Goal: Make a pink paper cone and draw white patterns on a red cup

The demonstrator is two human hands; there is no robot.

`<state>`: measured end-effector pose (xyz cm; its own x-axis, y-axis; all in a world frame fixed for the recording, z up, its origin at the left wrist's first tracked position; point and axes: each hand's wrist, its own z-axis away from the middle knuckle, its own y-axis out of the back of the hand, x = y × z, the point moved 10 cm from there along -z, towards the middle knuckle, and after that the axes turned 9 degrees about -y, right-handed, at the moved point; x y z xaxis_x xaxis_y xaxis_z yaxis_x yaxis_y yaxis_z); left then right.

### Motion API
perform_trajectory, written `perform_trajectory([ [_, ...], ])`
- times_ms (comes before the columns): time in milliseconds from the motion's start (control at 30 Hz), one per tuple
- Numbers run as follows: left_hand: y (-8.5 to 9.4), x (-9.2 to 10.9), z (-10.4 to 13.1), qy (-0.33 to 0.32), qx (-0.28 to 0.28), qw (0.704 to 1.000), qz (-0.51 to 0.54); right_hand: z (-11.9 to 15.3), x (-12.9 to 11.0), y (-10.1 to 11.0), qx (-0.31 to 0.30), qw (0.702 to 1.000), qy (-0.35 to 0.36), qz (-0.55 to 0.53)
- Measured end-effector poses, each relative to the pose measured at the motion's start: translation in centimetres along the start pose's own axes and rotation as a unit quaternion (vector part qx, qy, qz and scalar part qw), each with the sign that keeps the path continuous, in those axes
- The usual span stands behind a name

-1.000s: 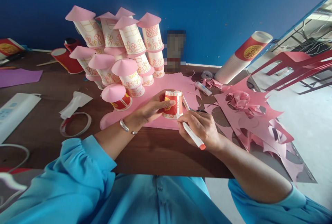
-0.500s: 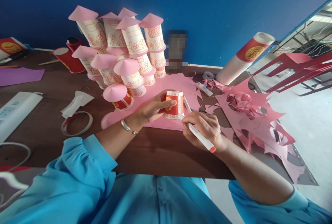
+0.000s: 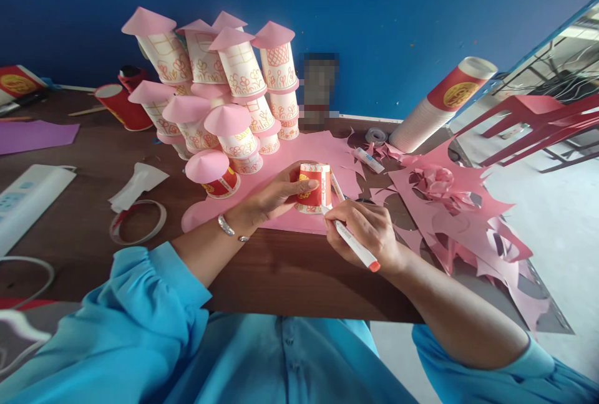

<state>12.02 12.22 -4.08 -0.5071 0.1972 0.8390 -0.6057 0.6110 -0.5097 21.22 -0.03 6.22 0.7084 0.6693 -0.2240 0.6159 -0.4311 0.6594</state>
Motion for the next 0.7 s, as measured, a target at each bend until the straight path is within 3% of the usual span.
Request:
perform_trajectory([
  [700,-0.44,-0.13,0.03,-0.006,-0.035,0.999,-0.007,-0.03,-0.43,0.10,-0.010,1.000,0.008,-0.015],
])
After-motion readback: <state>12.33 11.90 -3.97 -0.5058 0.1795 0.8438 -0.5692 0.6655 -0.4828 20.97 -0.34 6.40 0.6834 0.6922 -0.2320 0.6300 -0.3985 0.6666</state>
